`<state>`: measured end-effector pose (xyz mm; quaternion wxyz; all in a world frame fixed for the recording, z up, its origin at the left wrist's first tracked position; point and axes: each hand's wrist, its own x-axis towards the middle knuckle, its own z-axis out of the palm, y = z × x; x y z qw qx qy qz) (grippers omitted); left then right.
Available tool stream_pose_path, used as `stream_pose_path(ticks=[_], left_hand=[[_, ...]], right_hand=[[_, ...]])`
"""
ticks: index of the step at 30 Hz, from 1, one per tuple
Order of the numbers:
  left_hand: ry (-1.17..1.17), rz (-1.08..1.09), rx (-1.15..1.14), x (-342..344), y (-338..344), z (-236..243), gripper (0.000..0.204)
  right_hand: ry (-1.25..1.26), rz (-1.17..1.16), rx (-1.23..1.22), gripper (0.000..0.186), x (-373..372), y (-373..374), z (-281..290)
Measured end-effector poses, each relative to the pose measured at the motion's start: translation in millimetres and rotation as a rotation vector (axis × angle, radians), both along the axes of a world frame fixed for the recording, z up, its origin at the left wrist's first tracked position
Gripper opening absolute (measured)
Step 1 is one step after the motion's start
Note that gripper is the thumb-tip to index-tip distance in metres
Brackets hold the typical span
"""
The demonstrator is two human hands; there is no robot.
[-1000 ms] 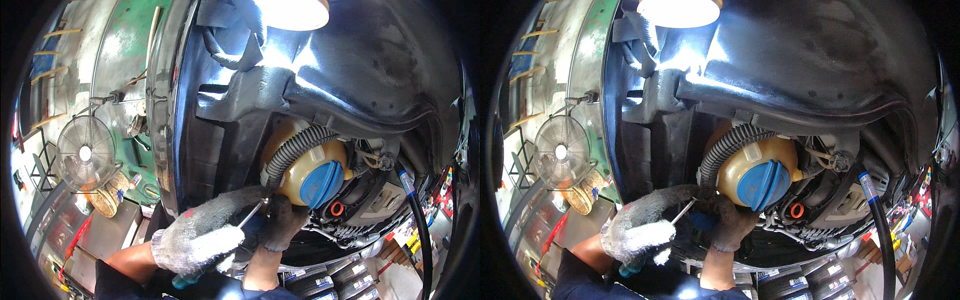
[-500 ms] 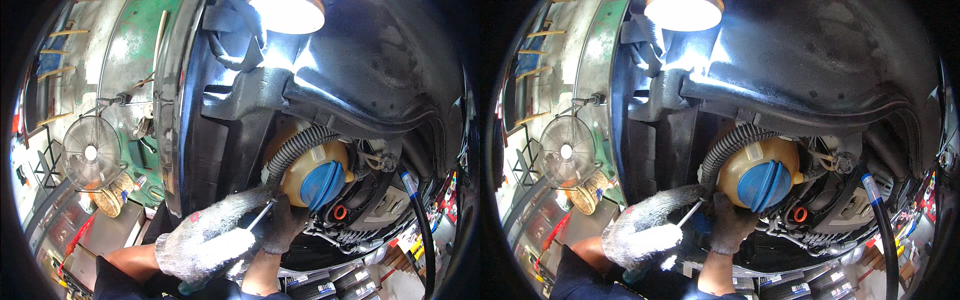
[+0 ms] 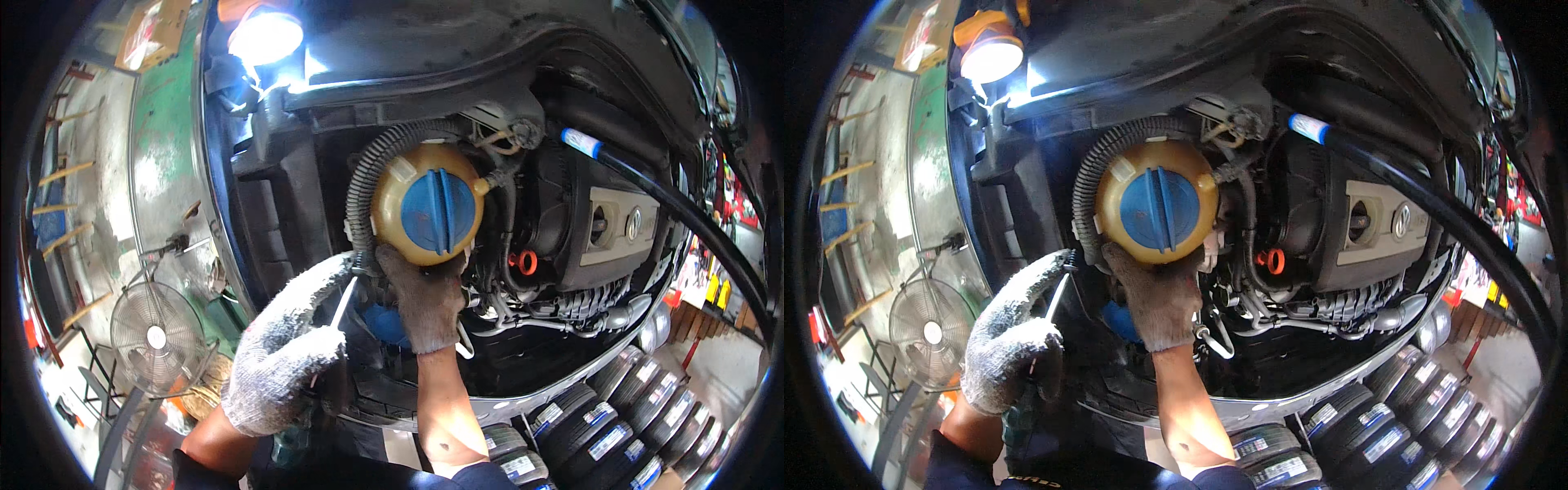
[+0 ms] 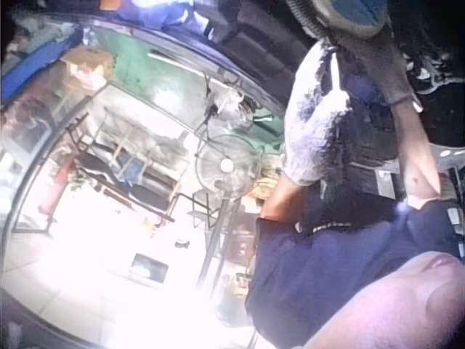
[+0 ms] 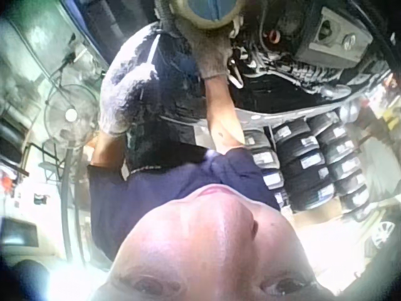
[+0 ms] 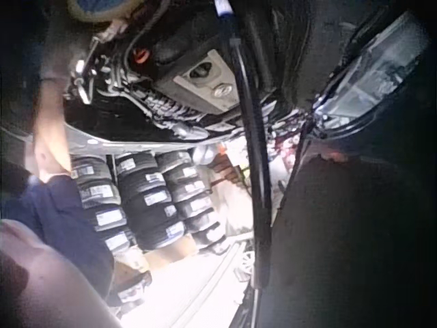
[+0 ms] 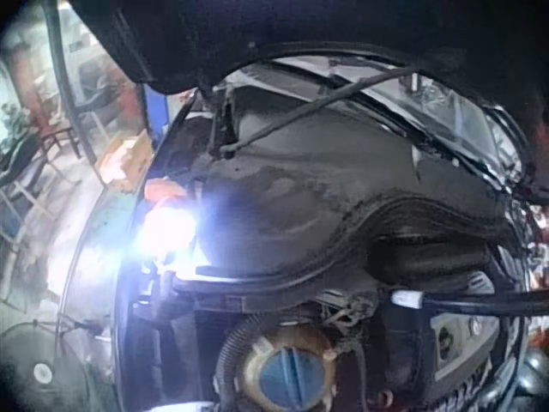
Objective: The person removes a yellow coolant reservoir from the engine bay, then installs a new one by hand and secures it with a screwdriver. The person uses a portable work light to illuminate the engine bay during the task.
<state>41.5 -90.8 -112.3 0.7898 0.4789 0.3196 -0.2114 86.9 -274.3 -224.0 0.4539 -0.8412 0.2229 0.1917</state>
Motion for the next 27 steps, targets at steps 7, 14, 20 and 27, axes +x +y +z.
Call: stream_pose_path(ticks=[7,14,20,27], left_hand=[[-0.005,0.064,0.059,1,-2,6,0.076],[0.073,-0.085,0.135,-6,1,5,0.075],[-0.039,-0.123,0.305,-10,9,-22,0.076],[-0.066,-0.087,0.233,-4,-6,-2,0.073]], right_hand=[[-0.040,0.042,0.180,0.107,-1,-12,1],[-0.180,0.125,0.078,0.108,1,-18,-1],[-0.202,0.138,-0.037,0.109,10,-12,-3],[-0.221,0.343,-0.203,0.107,6,-21,-7]])
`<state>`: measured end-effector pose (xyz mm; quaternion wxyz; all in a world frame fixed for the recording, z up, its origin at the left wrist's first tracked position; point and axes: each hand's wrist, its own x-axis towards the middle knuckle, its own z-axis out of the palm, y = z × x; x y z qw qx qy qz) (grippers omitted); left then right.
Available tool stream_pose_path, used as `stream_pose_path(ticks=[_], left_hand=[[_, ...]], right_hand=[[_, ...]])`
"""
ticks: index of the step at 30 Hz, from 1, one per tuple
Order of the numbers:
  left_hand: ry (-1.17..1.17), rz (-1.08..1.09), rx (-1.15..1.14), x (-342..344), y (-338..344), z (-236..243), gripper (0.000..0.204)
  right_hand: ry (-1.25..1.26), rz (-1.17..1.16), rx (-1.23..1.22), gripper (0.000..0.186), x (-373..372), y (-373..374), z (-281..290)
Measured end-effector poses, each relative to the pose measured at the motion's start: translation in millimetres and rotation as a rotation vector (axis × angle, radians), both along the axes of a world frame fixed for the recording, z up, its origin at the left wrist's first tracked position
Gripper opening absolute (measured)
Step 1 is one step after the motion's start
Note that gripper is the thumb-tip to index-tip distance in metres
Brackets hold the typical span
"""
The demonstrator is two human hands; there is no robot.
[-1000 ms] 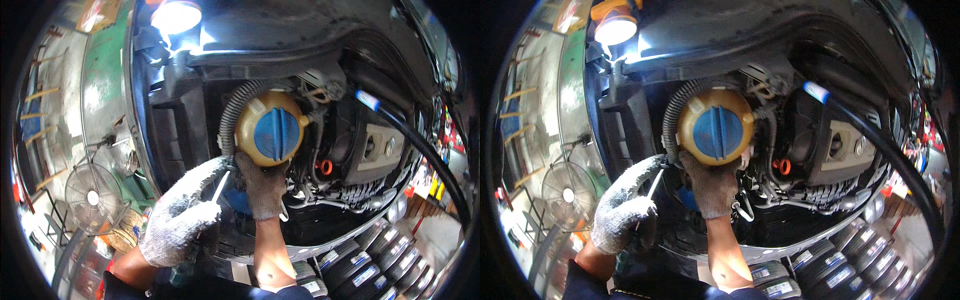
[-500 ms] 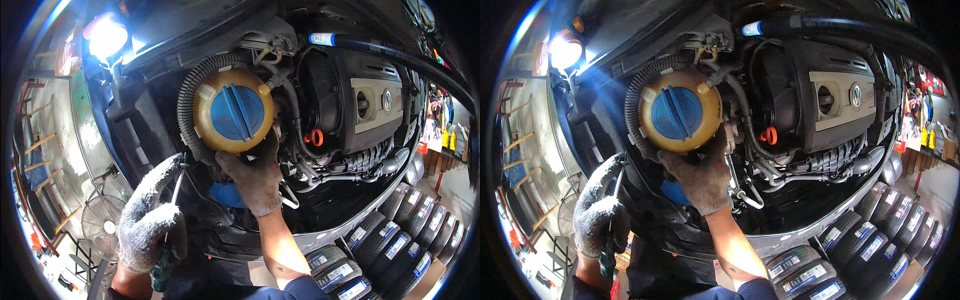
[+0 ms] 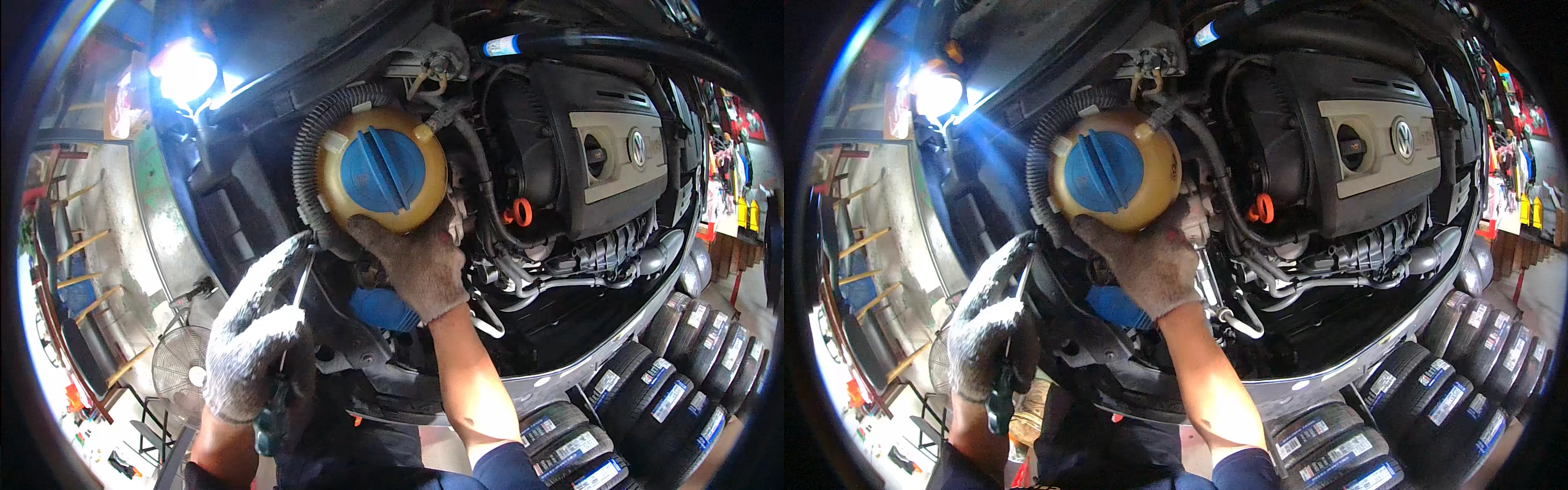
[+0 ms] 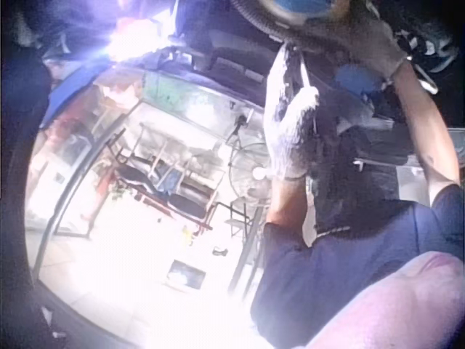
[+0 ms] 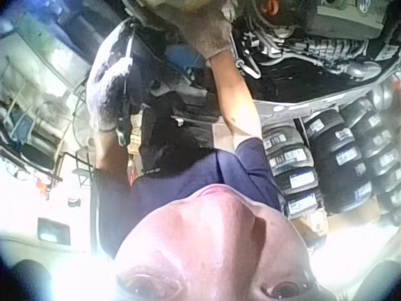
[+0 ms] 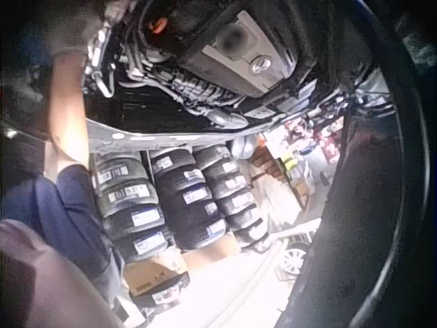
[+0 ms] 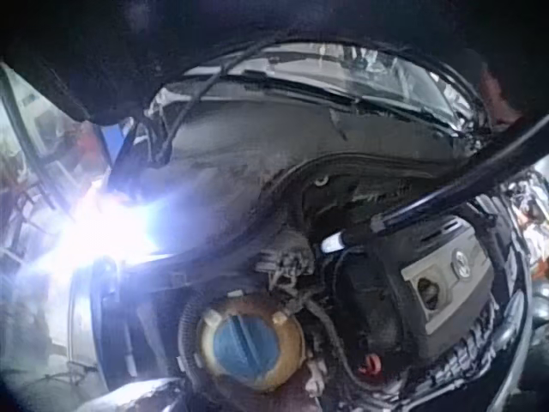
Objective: The person removes a yellow coolant reservoir from the engine bay, then installs a new one by hand and secures it with a screwdriver. The person uses a portable work light to illuminate the engine bay during the task.
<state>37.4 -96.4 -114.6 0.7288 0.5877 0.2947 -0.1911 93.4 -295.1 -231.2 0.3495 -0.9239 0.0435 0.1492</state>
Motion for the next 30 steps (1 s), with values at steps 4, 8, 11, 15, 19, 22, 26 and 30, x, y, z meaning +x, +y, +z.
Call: stream_pose_path(ticks=[4,8,11,15,19,22,26,30], left_hand=[[-0.015,-0.031,-0.124,3,-5,14,0.068],[-0.064,-0.120,-0.137,-2,-8,20,0.068],[-0.022,-0.186,-0.183,-11,-5,22,0.067],[-0.054,-0.263,-0.200,-24,4,15,0.065],[-0.151,-0.235,-0.213,-31,12,0,0.062],[-0.215,-0.157,-0.125,-30,19,-9,0.061],[-0.253,-0.043,-0.071,-25,27,-15,0.064],[-0.263,0.127,-0.235,-23,39,-20,0.063]], right_hand=[[-0.022,-0.073,0.064,0.098,-2,-4,17],[-0.492,-0.181,0.015,0.074,-22,0,56],[-0.158,-0.238,0.805,0.039,-48,8,77],[-0.066,-0.107,0.805,0.033,-63,13,71],[-0.108,-0.084,0.661,0.033,-41,11,70],[-0.583,0.067,0.247,0.035,7,9,79],[-0.635,0.164,-0.053,0.039,52,0,88],[-0.688,0.325,-0.060,0.040,55,12,81]])
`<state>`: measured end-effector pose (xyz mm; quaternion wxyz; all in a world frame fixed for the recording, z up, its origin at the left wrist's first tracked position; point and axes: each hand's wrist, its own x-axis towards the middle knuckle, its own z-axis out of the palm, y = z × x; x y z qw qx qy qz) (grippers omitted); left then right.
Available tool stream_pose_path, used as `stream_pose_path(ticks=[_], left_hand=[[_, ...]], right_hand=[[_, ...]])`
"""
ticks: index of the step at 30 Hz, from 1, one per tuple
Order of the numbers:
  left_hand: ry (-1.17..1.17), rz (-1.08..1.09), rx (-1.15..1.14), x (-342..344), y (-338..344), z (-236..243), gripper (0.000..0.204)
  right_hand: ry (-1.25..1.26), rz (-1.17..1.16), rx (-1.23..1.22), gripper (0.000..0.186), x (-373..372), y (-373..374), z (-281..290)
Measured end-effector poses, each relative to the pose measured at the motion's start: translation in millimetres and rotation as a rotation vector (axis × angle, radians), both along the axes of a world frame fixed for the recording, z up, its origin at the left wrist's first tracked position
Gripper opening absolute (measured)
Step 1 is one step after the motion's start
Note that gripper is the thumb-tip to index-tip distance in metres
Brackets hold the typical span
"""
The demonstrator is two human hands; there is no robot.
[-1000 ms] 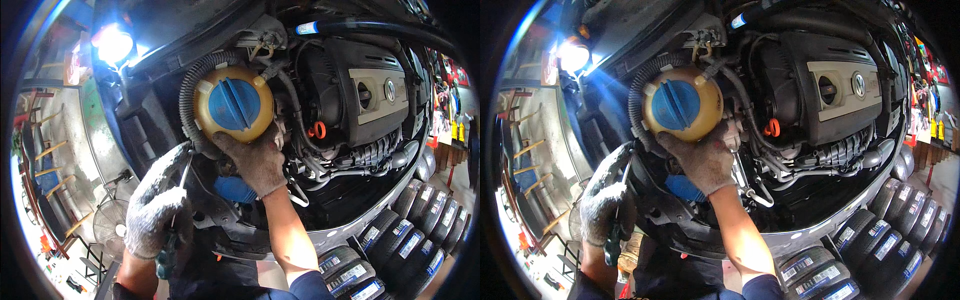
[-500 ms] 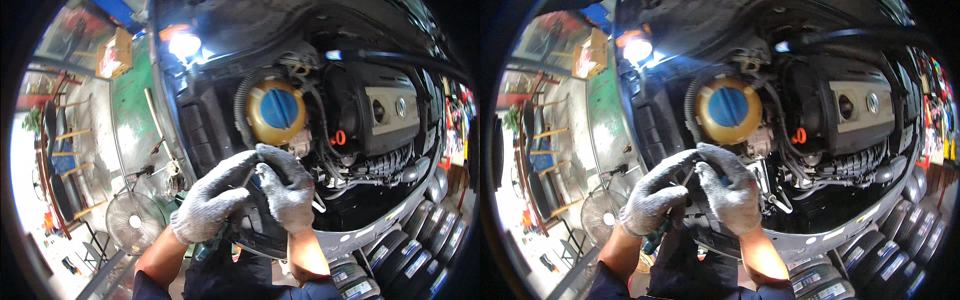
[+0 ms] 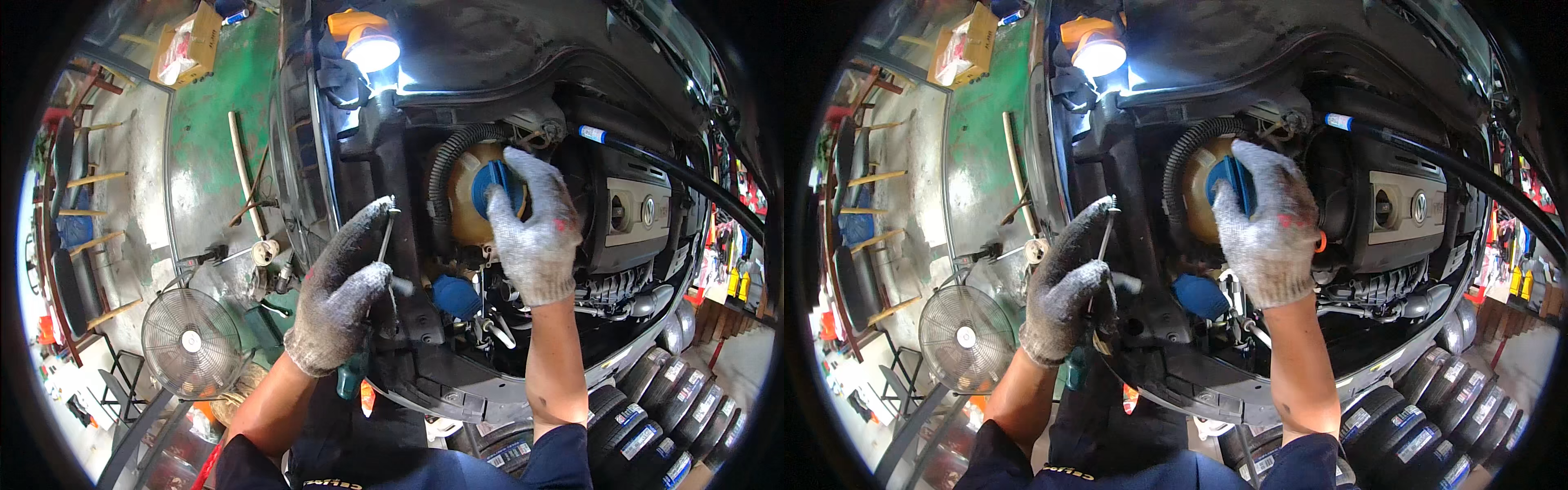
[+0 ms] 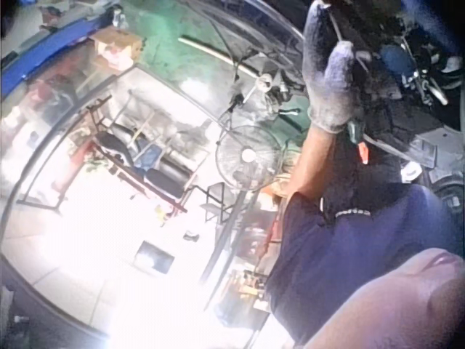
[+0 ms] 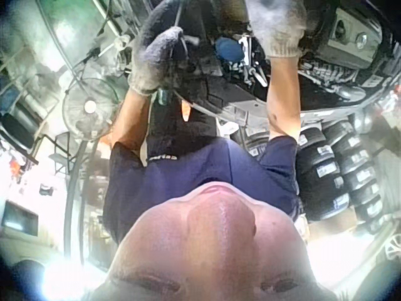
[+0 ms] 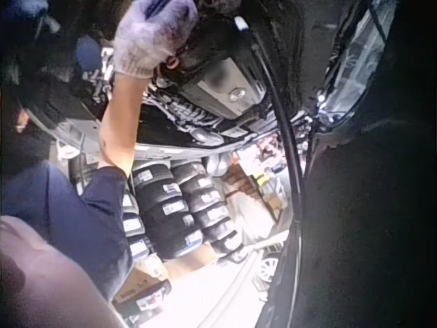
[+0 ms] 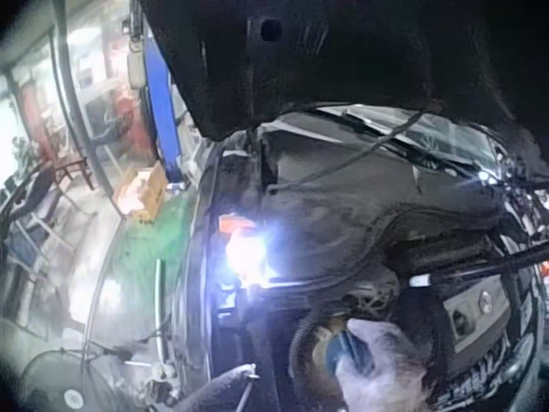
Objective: The person removes a yellow coolant reservoir from the engine bay, then installs a new one by hand and secures it with a screwdriver. The person uses a portable work light to illuminate the engine bay during the task.
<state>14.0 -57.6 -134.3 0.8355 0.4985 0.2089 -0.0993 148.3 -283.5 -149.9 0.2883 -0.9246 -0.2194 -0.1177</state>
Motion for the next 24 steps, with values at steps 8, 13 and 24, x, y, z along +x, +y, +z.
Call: stream_pose_path(ticks=[8,13,24], left_hand=[[-0.303,0.112,-0.049,34,-23,-21,0.066],[-0.559,0.021,0.400,88,-28,-39,0.063],[-0.460,-0.117,0.434,122,-32,-46,0.060]], right_hand=[[0.024,-0.257,-0.278,0.053,-12,9,4],[0.158,-0.376,-0.072,0.102,-58,2,-39],[0.208,-0.470,0.197,0.113,-68,11,-66]])
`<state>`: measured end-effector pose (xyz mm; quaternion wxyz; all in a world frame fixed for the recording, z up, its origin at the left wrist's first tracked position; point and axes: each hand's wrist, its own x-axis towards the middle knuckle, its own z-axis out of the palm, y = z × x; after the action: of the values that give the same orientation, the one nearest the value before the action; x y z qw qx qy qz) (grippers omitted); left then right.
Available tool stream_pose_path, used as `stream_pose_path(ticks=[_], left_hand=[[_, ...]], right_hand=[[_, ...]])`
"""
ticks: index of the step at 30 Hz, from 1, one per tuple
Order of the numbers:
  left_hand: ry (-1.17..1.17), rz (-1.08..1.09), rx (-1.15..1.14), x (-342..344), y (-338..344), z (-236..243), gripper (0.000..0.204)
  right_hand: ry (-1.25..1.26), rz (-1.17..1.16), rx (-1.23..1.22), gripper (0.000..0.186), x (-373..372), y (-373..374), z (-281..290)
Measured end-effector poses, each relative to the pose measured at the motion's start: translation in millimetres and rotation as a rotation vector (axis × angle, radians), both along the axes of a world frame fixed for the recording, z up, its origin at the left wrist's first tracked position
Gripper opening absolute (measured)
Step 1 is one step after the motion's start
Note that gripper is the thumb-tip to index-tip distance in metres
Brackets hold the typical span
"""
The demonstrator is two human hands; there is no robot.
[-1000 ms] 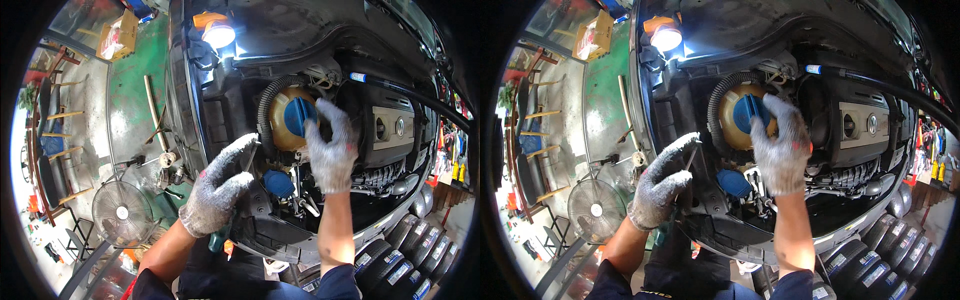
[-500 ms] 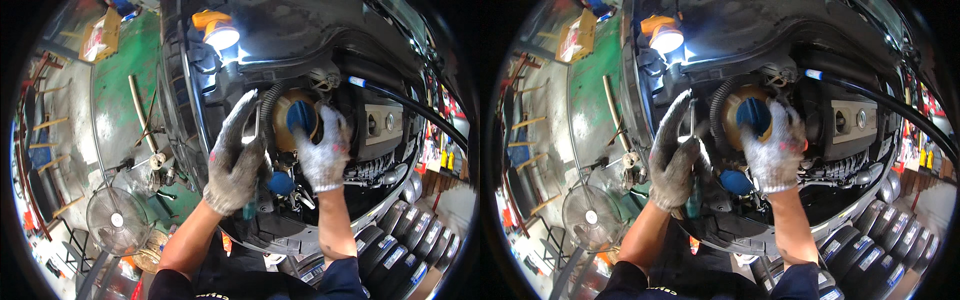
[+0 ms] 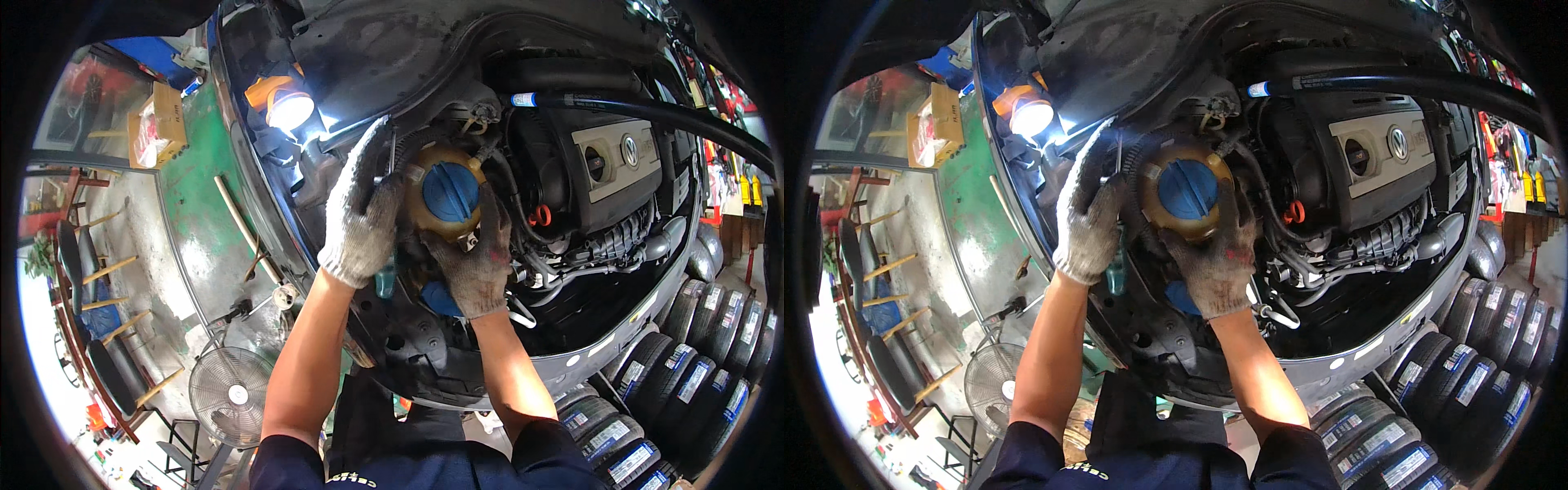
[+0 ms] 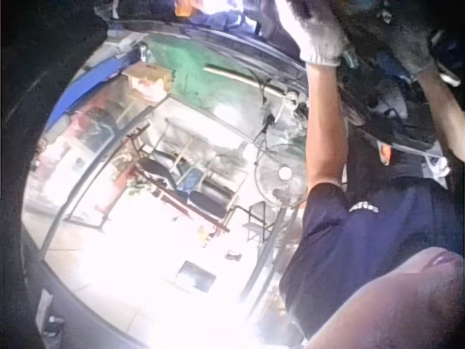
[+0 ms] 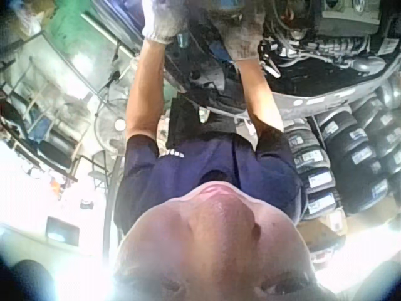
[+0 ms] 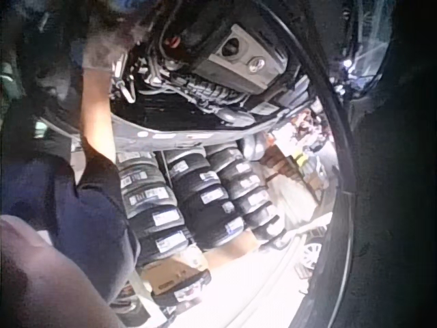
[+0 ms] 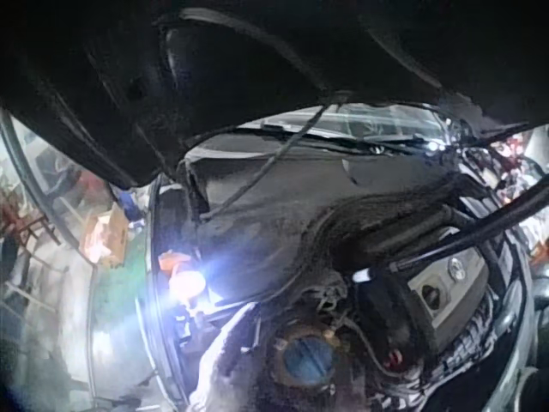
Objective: The person removes a yellow coolant reservoir from the engine bay, then installs a new one by hand and secures it with a screwdriver. The person uses a portable work light to illuminate the engine bay during the task.
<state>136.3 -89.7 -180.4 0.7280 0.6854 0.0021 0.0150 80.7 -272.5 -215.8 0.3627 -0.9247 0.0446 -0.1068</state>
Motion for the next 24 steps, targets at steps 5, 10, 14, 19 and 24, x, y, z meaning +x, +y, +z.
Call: stream_pose_path(ticks=[5,10,14,19,24], left_hand=[[0.102,0.058,-0.254,12,-7,-6,0.058],[0.090,0.058,-0.306,16,-34,15,0.062],[0.124,0.017,-0.129,3,-37,22,0.064],[0.145,-0.064,-0.113,0,4,11,0.065],[0.301,-0.097,-0.257,-16,14,26,0.069]], right_hand=[[-0.009,-0.006,-0.003,0.110,-1,-2,-4],[-0.036,-0.015,-0.053,0.106,1,-1,-3],[-0.056,-0.010,-0.029,0.105,2,-2,-1],[-0.083,0.036,-0.038,0.107,2,-4,-5],[-0.054,0.003,0.010,0.110,1,-1,-8]])
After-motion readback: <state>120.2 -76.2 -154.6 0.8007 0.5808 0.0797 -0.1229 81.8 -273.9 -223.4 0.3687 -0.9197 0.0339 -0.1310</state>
